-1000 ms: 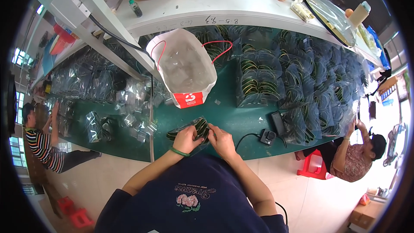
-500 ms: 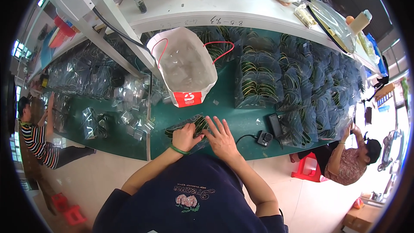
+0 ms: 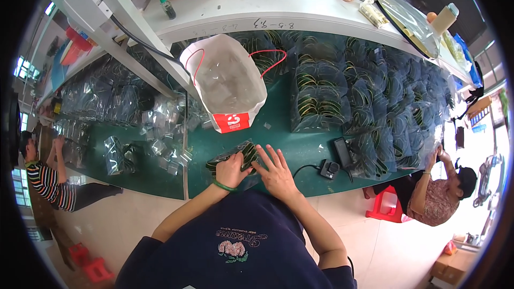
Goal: Picking up small green wire components and placing them into individual plastic bags at a workbench.
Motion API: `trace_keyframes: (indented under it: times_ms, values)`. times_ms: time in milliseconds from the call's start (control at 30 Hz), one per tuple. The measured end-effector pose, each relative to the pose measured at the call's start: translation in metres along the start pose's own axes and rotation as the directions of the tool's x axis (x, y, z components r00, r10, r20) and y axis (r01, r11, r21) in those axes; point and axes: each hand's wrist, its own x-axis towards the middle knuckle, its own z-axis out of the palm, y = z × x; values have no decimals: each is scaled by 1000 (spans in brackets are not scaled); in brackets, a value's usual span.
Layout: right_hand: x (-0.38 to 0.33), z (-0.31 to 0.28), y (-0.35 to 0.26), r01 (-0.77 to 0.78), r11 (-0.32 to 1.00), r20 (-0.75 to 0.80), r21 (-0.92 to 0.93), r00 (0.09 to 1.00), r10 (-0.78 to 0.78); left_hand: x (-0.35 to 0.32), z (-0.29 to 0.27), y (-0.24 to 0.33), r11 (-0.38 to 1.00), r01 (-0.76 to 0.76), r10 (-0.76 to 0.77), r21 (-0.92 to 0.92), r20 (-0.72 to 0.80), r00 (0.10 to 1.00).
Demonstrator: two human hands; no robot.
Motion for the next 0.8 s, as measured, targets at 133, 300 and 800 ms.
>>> trace_keyframes:
  times_ms: [133, 300, 800]
  values:
    - [-1, 1, 4, 9, 992, -46, 125, 999, -4, -1, -16, -7, 980, 60, -25, -188, 187, 982]
    - [3, -3, 3, -27, 924, -98, 380, 993, 70, -6, -21, -19, 837, 159, -60, -523, 201, 978]
    - [18, -27, 21, 65, 964, -125, 259, 992, -33, -39, -101, -1, 954, -8, 43, -301, 109, 993]
